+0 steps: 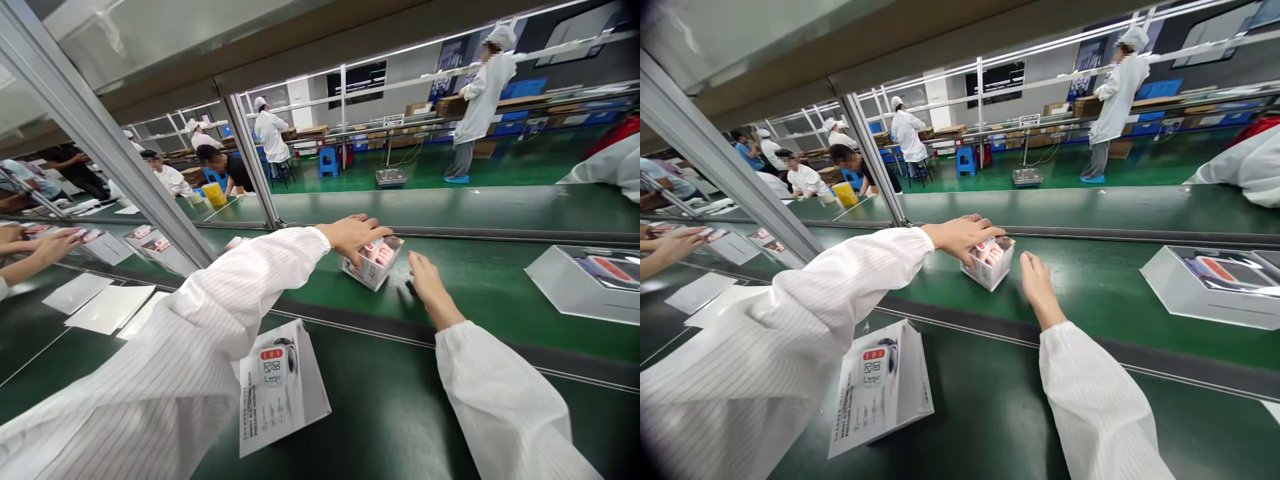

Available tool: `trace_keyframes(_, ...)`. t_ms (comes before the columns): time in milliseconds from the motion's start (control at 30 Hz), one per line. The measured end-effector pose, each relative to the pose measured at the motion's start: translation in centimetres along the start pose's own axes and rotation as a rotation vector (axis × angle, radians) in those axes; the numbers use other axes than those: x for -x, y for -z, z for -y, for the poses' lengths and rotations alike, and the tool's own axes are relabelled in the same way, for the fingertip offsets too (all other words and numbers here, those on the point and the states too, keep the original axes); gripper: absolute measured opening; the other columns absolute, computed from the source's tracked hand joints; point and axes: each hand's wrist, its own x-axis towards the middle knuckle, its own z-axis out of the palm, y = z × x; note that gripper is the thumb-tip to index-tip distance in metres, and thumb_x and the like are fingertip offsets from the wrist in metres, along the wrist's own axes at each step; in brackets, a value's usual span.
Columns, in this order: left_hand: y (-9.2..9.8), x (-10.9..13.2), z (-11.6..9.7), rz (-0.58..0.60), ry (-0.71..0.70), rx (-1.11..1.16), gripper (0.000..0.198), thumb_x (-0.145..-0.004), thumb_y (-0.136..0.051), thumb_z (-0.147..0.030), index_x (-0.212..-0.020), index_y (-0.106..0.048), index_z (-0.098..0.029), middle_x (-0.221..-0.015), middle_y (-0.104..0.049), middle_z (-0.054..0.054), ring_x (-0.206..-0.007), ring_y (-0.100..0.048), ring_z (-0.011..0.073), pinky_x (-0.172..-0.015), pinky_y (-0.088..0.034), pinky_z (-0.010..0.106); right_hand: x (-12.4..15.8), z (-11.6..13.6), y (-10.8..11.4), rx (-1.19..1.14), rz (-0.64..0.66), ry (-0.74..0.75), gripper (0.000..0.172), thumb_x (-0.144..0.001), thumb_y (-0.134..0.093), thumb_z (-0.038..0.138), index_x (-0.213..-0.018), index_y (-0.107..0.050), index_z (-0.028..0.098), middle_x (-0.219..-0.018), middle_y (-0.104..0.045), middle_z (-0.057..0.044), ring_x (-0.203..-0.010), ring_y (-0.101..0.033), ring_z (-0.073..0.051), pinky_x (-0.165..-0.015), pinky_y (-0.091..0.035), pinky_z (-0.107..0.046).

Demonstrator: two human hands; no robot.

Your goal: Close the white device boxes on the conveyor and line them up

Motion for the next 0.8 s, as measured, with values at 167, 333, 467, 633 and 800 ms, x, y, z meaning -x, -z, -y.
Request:
trace_keyframes(167,-0.4,3.8,1.5,0.161,0.161,0.188,0.113,-0.066,-0.078,-0.052,-0.155,-0.019,-0.015,-0.153,-0.031,0.022,-0.135,-0.035,0.0407,-0.107,-0.03,0.046,6.5,3.2,-0.2,0.08,0.127,0.06,0.051,-0.082,-0.052,0.055,-0.117,-0.066,0.02,-0.122,-0.064,-0.013,-0.105,-0.061,-0.028,-0.097,-0.044,-0.047)
trace_keyframes(333,0.5,13.1,-3.5,-0.144,0.318,0.448,0.091,-0.089,-0.056,-0.058,-0.155,-0.014,-0.011,-0.159,-0.019,0.018,-0.146,-0.02,0.0305,-0.116,-0.019,0.04,15.0,6.6,-1.5,-0.012,0.55,0.092,0.052,-0.086,-0.049,0.062,-0.111,-0.071,0.023,-0.122,-0.066,-0.01,-0.118,-0.057,-0.028,-0.106,-0.04,-0.045)
trace_keyframes(467,-1.9,23.7,-10.8,-0.233,0.723,0.768,0.07,-0.095,-0.046,-0.06,-0.145,-0.04,-0.012,-0.148,-0.043,0.015,-0.136,-0.04,0.0278,-0.113,-0.028,0.037,19.9,7.6,-3.5,-0.018,0.785,0.08,0.062,-0.085,-0.056,0.061,-0.135,-0.057,0.025,-0.142,-0.053,-0.007,-0.131,-0.048,-0.028,-0.112,-0.034,-0.045)
trace_keyframes(633,-8.4,29.3,-19.2,-0.436,0.954,1.352,0.056,-0.098,-0.04,-0.061,-0.131,-0.055,-0.019,-0.13,-0.06,0.008,-0.124,-0.052,0.0268,-0.106,-0.038,0.04,21.3,6.8,-5.9,-0.207,0.805,-0.007,0.055,-0.09,-0.049,0.057,-0.135,-0.057,0.025,-0.136,-0.06,-0.004,-0.127,-0.052,-0.028,-0.11,-0.036,-0.043)
trace_keyframes(800,-9.3,27.0,-20.9,-0.598,0.632,1.669,0.058,-0.099,-0.043,-0.057,-0.149,-0.035,-0.029,-0.151,-0.042,0.005,-0.139,-0.036,0.0256,-0.115,-0.026,0.042,18.9,5.8,-6.8,-0.572,0.53,-0.336,0.038,-0.074,-0.07,0.052,-0.087,-0.075,0.016,-0.087,-0.076,-0.006,-0.086,-0.069,-0.027,-0.075,-0.053,-0.034)
